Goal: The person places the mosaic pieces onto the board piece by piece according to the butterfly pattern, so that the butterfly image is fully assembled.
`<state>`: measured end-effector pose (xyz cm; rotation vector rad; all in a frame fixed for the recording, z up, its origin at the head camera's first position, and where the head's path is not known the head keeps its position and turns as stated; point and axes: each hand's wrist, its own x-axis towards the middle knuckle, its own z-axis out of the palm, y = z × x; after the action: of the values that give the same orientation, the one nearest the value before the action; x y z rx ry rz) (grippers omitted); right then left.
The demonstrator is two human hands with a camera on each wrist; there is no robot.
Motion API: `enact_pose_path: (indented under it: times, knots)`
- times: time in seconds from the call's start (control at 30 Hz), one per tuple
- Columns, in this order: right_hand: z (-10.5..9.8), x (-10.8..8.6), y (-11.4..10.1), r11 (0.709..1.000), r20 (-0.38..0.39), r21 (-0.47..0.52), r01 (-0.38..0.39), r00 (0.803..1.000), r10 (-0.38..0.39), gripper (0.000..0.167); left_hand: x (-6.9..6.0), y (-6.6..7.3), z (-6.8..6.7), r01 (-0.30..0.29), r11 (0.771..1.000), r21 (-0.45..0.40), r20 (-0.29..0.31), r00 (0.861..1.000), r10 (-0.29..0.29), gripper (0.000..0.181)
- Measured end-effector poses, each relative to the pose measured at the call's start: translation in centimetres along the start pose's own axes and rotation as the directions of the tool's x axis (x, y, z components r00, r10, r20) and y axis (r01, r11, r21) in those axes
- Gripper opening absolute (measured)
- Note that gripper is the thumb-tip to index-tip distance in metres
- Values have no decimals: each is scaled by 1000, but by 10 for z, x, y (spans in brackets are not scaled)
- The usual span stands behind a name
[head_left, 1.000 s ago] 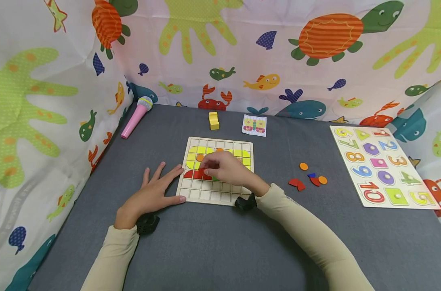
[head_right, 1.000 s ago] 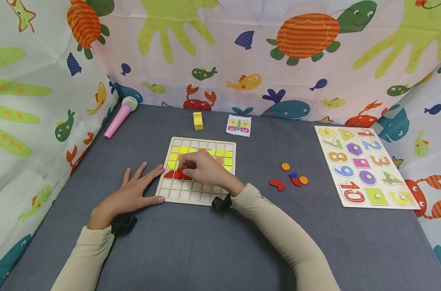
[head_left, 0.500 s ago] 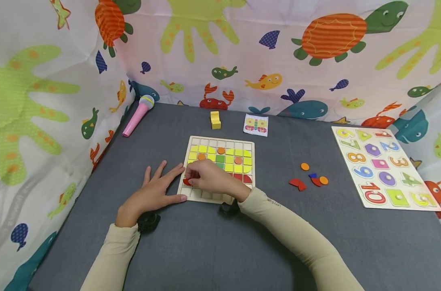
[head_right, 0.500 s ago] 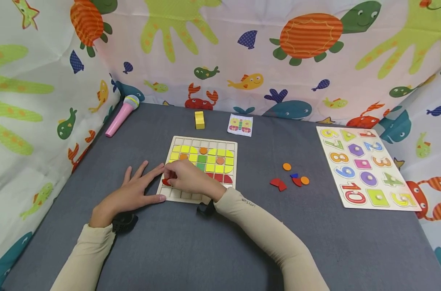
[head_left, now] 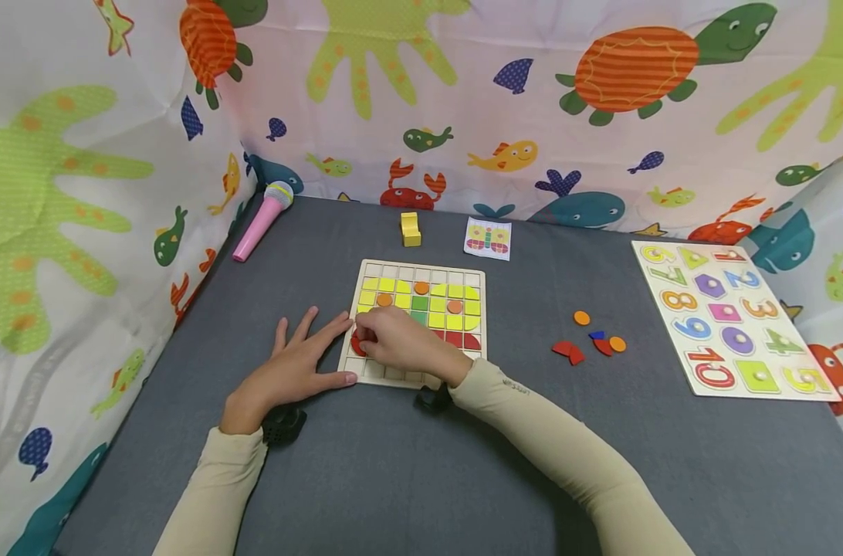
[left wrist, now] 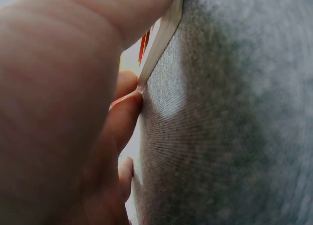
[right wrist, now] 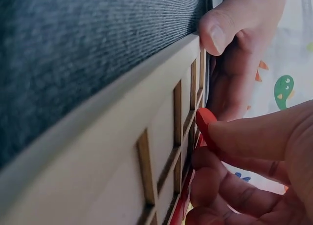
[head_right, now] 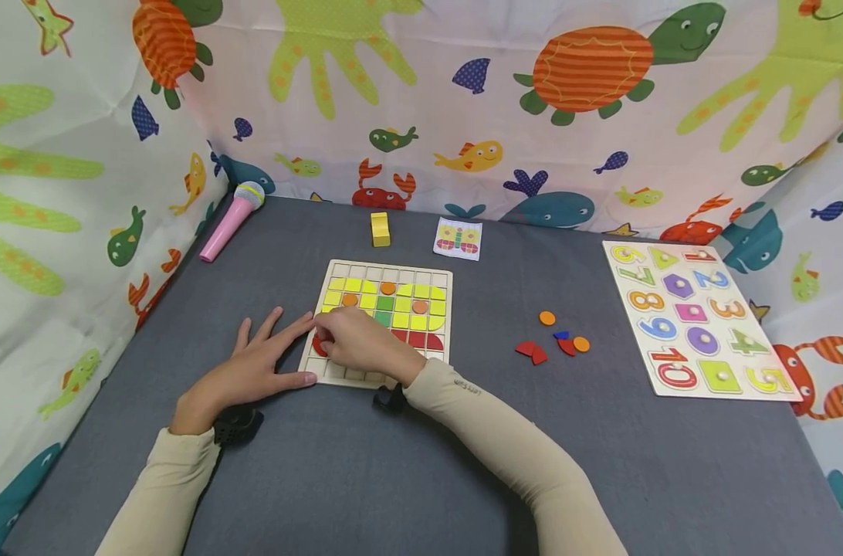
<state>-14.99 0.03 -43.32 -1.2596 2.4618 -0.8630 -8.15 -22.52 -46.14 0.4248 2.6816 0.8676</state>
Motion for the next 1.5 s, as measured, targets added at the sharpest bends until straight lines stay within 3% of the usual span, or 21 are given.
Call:
enact_pose_path:
  times: [0.47,0.6,0.8,0.97,1.17,1.33,1.5]
  knots:
    - [3,1,-5,976,4,-219,-8,1000,9,7,1,-2,1,10,1000,9,-1,1000,-10,98]
    - [3,1,-2,979,-5,-202,-33,999,32,5,2,-2,1,9,1000,16,-1,1000,-9,98]
    - [-6,-9,8,995,-39,-78,-68,997,65,10,2,-1,1,27,999,28,7,1000,-27,99]
    - [-24,-36,22,997,-114,14,-76,991,77,8,2,0,1,39,999,32,10,999,-39,101]
    - [-49,-81,42,988,-209,113,-104,970,125,7,3,-2,0,48,998,40,12,999,-49,101]
    - [-63,-120,59,966,-265,181,-183,937,227,6,4,-3,1,55,997,45,26,998,-57,103]
    - [-76,-159,76,948,-310,174,-265,899,308,9,4,-3,2,48,998,36,28,998,-49,102]
